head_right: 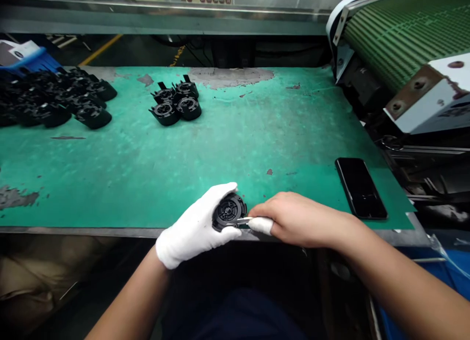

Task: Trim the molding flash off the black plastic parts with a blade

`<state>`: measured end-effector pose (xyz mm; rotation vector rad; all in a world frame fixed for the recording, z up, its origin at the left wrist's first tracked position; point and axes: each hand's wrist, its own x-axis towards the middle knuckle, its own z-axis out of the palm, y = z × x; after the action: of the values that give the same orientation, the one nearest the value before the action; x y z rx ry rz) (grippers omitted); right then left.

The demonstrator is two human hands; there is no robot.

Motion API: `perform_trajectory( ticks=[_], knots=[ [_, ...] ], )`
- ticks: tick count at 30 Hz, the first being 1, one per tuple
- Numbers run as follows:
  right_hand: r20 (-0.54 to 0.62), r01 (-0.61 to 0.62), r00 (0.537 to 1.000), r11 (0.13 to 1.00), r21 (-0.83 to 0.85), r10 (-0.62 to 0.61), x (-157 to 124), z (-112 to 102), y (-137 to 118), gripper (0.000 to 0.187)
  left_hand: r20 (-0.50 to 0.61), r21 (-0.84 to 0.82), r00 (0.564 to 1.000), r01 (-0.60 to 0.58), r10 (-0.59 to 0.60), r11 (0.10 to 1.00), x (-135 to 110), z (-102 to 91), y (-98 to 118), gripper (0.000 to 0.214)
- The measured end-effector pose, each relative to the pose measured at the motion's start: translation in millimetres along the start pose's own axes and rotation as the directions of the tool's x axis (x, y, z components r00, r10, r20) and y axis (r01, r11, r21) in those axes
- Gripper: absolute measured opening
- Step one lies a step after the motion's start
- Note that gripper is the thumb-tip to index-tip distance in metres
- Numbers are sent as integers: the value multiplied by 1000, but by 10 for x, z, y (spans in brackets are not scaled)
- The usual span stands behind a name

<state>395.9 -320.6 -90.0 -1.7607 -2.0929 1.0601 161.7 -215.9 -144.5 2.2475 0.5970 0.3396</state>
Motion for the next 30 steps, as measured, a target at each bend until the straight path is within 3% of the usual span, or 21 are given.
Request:
perform_trajectory(
  ticks=[2, 3, 4, 6, 8, 10, 12, 15, 17, 19, 22, 23, 24, 25, 28, 30],
  knots=[
    [42, -79, 997, 960, 268, 70, -77, 160, -25, 24, -125, 41, 992, 24, -18, 999, -85, 113, -4, 87],
    [40, -146, 989, 892, 427, 142, -128, 294, -57, 23, -217, 65, 976, 47, -32, 997, -137, 189, -6, 91],
    [49, -222, 970, 785, 578, 238, -179, 458, -105, 23, -310, 94, 950, 74, -42, 993, -189, 270, -5, 95],
    [170, -327, 915, 428, 842, 365, -260, 831, -245, 25, -464, 151, 884, 136, -51, 979, -278, 418, 3, 100],
    [287, -344, 901, 131, 930, 325, -274, 1171, -413, 17, -537, 190, 842, 190, -61, 963, -325, 514, 16, 98],
    [271, -272, 912, -40, 961, 307, -232, 1385, -557, 15, -556, 199, 828, 216, -71, 956, -326, 547, 30, 95],
    [230, -211, 919, -94, 973, 320, -182, 1460, -638, 12, -551, 201, 832, 214, -70, 956, -302, 543, 45, 94],
    [221, -204, 921, -87, 975, 321, -167, 1427, -651, 8, -546, 202, 835, 214, -72, 956, -274, 520, 61, 92],
    [222, -212, 923, -66, 975, 316, -181, 1393, -643, 17, -547, 200, 833, 220, -77, 955, -272, 512, 65, 91],
    [176, -193, 956, 53, 980, 233, -180, 1378, -675, 25, -539, 212, 839, 216, -71, 953, -273, 509, 61, 92],
    [82, -75, 997, 313, 947, -9, -120, 1378, -819, 34, -528, 211, 845, 223, -81, 952, -270, 514, 49, 96],
    [77, -59, 996, 326, 944, -41, -92, 1380, -876, 36, -528, 188, 842, 242, -110, 952, -270, 519, 45, 99],
    [91, -81, 996, 265, 961, -23, -67, 1382, -928, 40, -532, 157, 834, 266, -145, 951, -272, 526, 40, 104],
    [130, -133, 991, 142, 981, 27, -47, 1388, -968, 43, -538, 127, 824, 286, -176, 950, -277, 537, 36, 110],
    [300, -238, 939, -314, 919, 168, -29, 1426, -1010, 46, -574, 62, 790, 303, -215, 951, -308, 578, 25, 124],
    [339, -218, 913, -432, 875, 227, -33, 1471, -998, 46, -596, 59, 778, 290, -199, 955, -329, 602, 18, 122]
  ],
)
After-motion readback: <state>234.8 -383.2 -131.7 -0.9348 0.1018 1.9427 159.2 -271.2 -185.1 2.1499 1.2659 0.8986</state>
